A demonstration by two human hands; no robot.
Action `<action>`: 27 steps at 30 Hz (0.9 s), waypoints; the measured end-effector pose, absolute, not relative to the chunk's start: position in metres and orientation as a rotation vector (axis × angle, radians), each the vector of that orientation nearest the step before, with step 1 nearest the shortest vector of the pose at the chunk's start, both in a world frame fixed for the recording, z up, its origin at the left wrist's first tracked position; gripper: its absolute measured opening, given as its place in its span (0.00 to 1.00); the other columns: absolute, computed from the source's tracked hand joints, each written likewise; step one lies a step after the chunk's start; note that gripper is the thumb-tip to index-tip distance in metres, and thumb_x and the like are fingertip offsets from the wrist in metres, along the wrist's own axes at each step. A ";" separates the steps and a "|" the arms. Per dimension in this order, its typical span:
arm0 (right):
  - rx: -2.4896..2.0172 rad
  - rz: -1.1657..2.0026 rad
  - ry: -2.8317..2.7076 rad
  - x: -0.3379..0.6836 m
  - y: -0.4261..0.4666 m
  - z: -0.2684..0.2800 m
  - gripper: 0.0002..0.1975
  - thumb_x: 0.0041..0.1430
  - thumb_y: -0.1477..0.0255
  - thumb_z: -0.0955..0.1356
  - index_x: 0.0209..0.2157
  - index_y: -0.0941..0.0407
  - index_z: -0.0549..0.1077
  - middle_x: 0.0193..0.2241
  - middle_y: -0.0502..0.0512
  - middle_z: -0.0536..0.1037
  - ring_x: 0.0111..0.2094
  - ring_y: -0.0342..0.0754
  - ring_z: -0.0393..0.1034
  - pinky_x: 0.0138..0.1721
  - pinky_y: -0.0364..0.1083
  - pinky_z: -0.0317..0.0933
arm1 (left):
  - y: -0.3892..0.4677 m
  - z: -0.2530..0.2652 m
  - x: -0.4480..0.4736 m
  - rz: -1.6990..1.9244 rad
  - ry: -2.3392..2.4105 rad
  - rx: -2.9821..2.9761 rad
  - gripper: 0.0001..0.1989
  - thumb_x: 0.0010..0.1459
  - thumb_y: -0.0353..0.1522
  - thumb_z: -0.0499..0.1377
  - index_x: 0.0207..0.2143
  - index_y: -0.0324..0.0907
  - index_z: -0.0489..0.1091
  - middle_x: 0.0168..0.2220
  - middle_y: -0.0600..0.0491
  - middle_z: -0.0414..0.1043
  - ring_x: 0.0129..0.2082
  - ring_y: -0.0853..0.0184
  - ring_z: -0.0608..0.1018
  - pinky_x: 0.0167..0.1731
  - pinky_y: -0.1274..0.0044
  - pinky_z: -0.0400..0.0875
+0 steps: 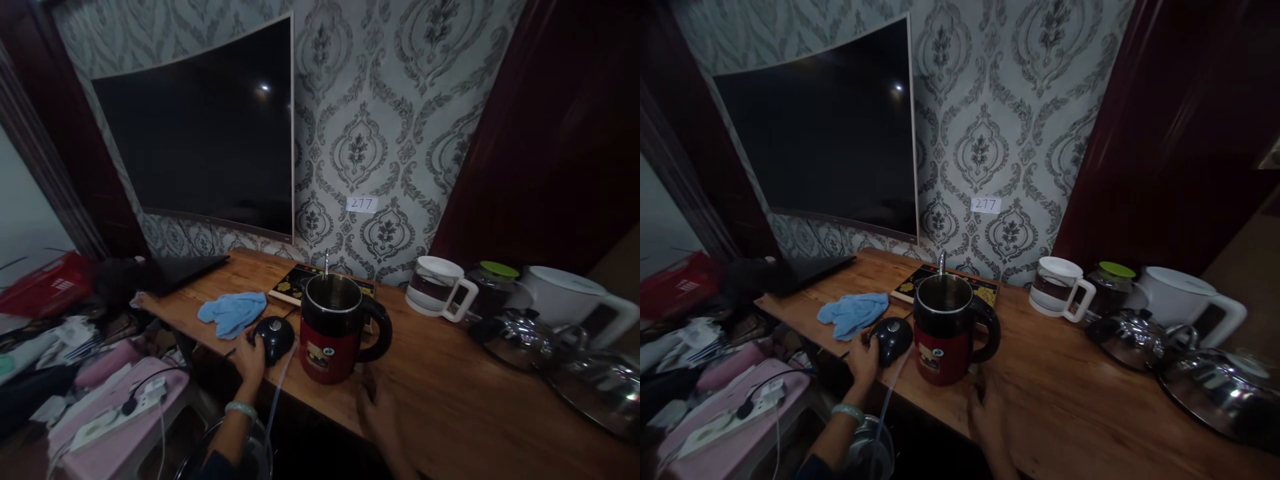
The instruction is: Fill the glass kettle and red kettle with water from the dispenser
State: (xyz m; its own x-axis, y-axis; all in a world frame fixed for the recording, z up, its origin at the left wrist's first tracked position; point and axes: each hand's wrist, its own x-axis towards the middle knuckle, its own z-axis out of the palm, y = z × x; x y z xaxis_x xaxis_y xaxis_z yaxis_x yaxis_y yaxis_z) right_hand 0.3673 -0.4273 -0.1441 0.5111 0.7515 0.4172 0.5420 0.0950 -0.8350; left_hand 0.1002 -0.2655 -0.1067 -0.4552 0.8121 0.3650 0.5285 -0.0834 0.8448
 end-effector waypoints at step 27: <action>-1.554 0.217 -1.140 0.367 -0.426 -0.147 0.21 0.53 0.71 0.64 0.49 0.54 0.75 0.48 0.60 0.79 0.51 0.59 0.73 0.53 0.58 0.66 | -0.270 -0.103 0.102 1.553 1.925 1.483 0.14 0.56 0.32 0.53 0.44 0.38 0.70 0.43 0.43 0.73 0.45 0.55 0.76 0.50 0.63 0.68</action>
State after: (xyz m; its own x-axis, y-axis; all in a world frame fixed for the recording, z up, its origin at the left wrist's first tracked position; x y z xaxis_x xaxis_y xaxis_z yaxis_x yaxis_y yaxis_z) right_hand 0.3675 -0.4259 -0.1470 0.5128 0.7453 0.4261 0.5362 0.1095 -0.8370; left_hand 0.1023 -0.2695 -0.1026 -0.4468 0.8125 0.3745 0.5381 -0.0903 0.8380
